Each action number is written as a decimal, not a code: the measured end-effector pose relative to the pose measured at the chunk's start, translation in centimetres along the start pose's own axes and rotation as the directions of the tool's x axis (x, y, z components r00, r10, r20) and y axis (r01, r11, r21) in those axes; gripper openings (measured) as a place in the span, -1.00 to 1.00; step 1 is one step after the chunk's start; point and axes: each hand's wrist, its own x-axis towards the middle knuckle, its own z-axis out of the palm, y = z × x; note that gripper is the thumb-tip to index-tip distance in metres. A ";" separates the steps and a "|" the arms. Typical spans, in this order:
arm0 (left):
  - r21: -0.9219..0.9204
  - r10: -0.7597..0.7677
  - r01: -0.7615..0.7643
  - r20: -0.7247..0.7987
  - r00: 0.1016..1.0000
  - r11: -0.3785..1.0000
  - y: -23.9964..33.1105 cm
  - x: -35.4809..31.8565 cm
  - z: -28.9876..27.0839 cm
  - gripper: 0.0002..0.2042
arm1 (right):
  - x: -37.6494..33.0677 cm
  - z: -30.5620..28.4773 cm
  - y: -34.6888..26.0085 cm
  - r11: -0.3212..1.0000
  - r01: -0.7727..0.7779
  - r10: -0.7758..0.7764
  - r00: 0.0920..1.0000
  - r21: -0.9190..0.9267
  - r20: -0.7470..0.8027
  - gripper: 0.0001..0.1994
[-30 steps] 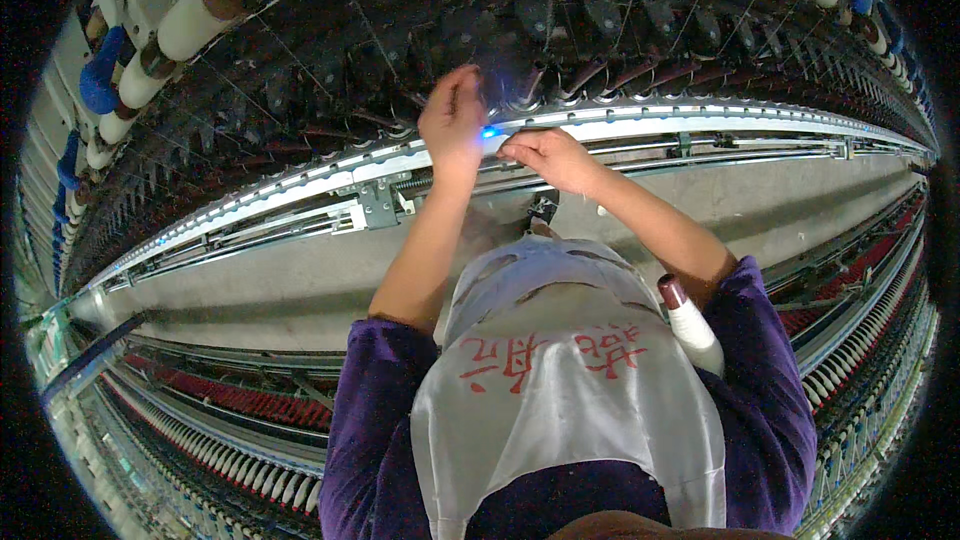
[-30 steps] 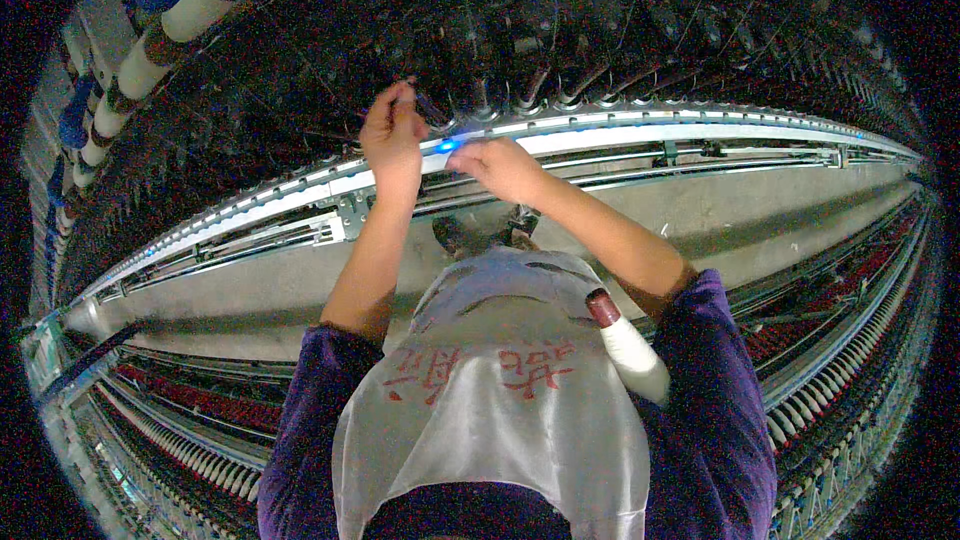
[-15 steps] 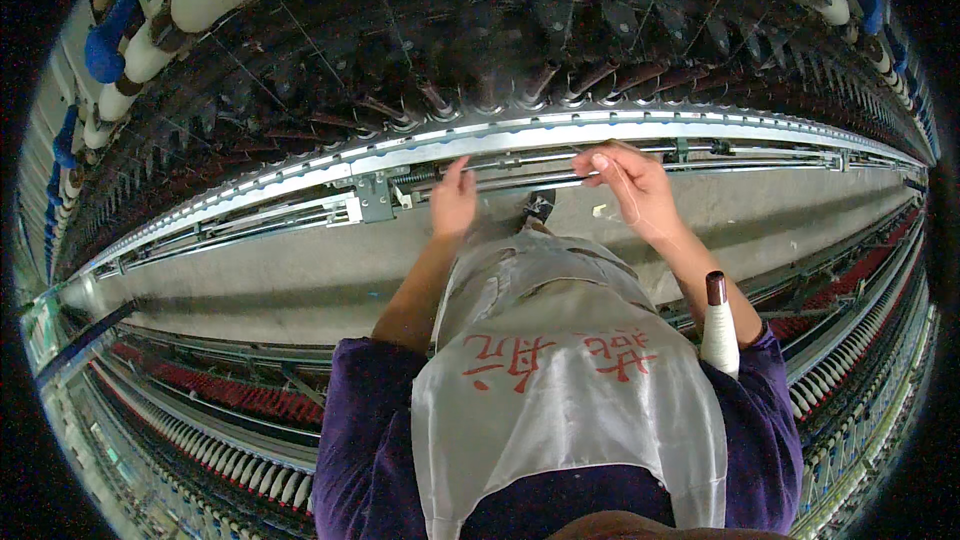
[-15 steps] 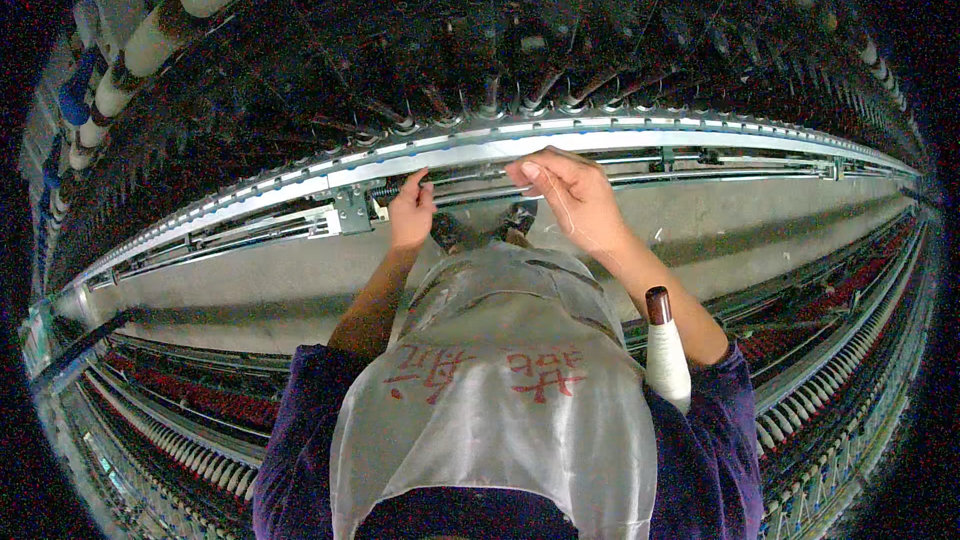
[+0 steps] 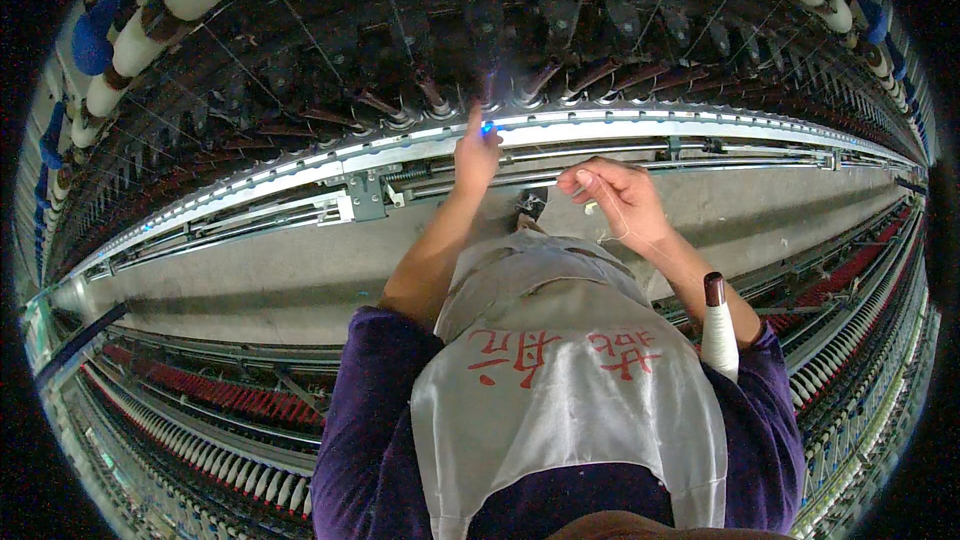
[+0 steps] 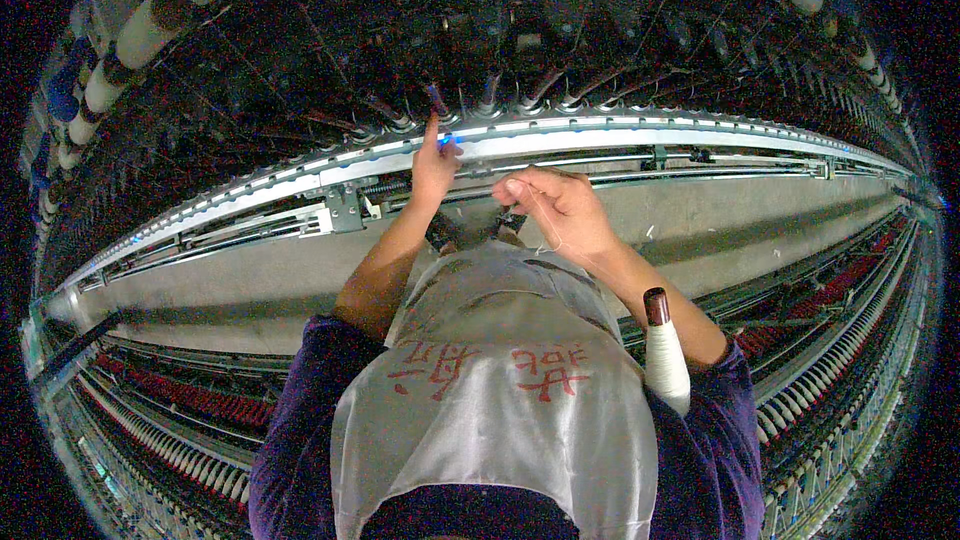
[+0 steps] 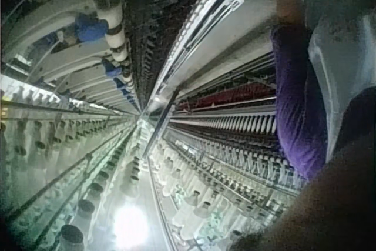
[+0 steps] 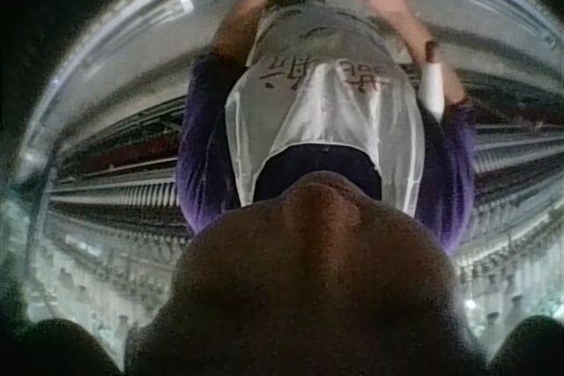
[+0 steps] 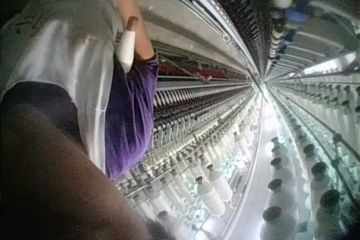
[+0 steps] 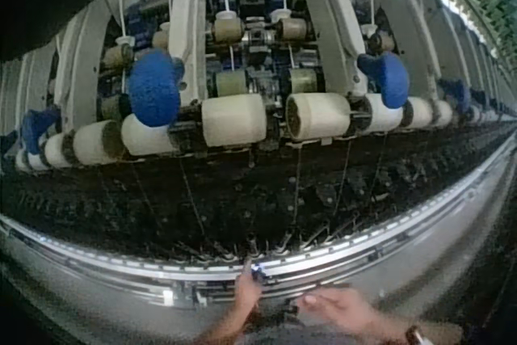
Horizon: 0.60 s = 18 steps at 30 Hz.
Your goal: The person threads yarn through the guides and spindles of a circular knitting machine. They repeatedly reach up to guide the thread, pull it through, and secure it on the machine's components.
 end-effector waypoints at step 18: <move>-0.140 -0.038 0.039 0.011 0.999 0.989 -0.9 0.3 0.2 -0.49 | 5.1 5.5 0.6 0.882 0.296 -0.264 0.955 -0.367 0.135 -0.80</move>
